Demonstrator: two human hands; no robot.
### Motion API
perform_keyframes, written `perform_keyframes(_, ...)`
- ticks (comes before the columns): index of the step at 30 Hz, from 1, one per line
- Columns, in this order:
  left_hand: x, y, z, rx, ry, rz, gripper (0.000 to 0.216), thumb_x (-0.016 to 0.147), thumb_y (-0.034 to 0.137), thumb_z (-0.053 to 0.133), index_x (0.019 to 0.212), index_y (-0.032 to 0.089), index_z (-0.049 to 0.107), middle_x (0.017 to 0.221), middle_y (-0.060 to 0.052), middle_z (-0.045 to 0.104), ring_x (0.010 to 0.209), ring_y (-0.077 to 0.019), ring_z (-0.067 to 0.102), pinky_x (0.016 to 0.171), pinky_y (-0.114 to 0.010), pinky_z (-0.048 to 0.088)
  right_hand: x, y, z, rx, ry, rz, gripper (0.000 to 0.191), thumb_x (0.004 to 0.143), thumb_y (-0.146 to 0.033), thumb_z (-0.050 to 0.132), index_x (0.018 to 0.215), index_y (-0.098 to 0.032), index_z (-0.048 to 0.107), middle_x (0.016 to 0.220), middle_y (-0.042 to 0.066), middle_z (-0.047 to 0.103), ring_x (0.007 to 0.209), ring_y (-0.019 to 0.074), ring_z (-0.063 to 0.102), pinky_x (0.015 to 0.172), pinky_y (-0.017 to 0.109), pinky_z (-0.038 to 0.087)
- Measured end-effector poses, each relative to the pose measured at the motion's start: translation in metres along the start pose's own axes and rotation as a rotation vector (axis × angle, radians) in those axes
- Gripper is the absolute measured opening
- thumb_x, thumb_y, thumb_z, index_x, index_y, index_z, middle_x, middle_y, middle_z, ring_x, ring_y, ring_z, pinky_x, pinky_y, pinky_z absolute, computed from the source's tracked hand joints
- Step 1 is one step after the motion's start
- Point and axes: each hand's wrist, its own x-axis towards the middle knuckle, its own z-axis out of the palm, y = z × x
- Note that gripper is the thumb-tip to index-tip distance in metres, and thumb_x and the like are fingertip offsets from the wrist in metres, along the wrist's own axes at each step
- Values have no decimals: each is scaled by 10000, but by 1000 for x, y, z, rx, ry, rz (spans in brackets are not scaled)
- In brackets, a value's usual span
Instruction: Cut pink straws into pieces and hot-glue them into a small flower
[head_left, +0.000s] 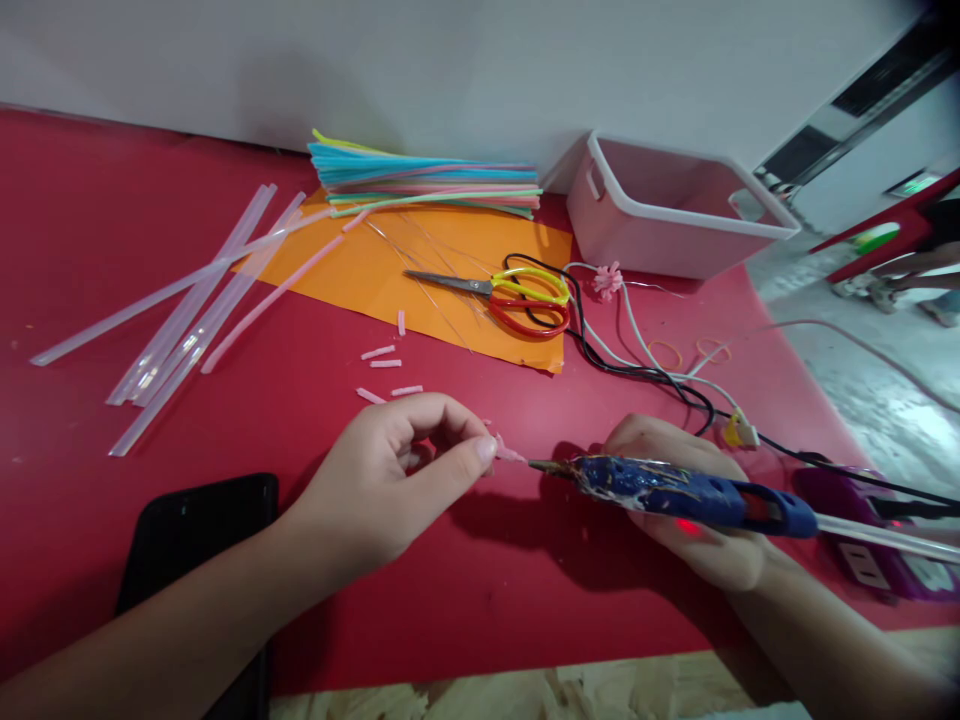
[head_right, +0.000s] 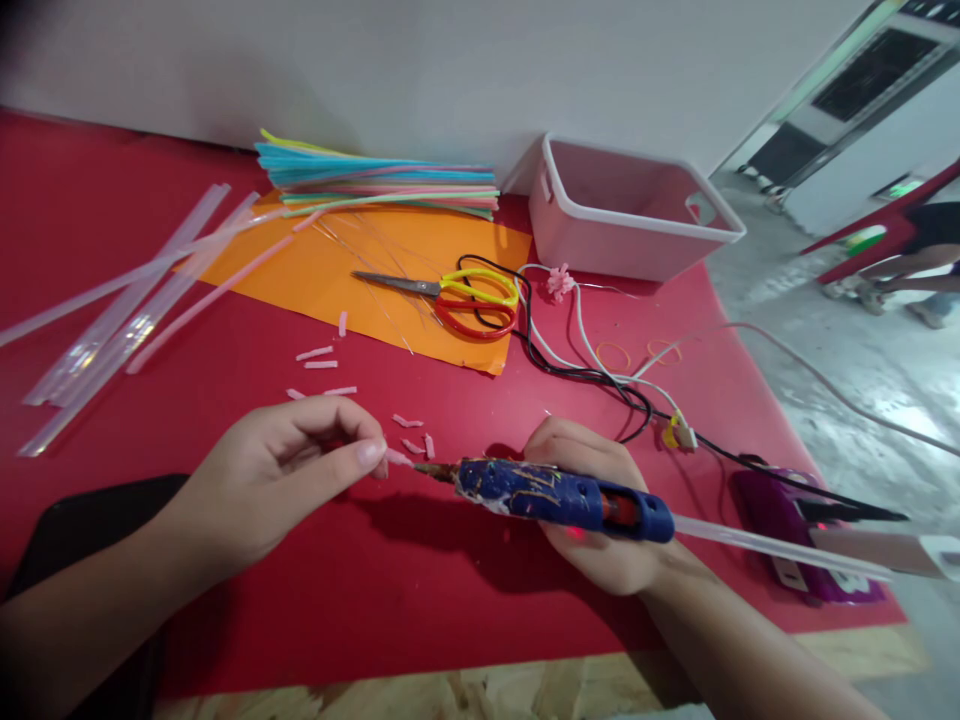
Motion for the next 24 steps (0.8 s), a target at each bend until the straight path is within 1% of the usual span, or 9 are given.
perform_keyframes(13, -1, 1, 1, -6, -23, -23, 171, 849, 351, 683, 778, 196, 675, 726, 4, 670, 613, -123, 547, 562, -234, 437, 0, -2, 0, -17, 8, 29, 312, 966, -479, 594, 898, -200, 715, 744, 69, 646, 625, 192, 625, 536, 316, 490)
perform_keyframes(20, -1, 2, 0, -6, -15, -22, 173, 848, 351, 680, 768, 198, 671, 705, 12, 643, 594, -118, 516, 540, -233, 409, 1, -1, -1, 2, 8, 6, 249, 956, -414, 608, 871, -198, 699, 744, 59, 632, 620, 180, 616, 534, 306, 495)
perform_keyframes(24, -1, 2, 0, -11, -15, -27, 178, 853, 353, 676, 769, 197, 669, 711, 8, 648, 601, -119, 517, 549, -237, 410, 0, -2, -1, 9, 13, 22, 251, 960, -427, 602, 871, -210, 693, 749, 65, 631, 628, 187, 616, 544, 321, 488)
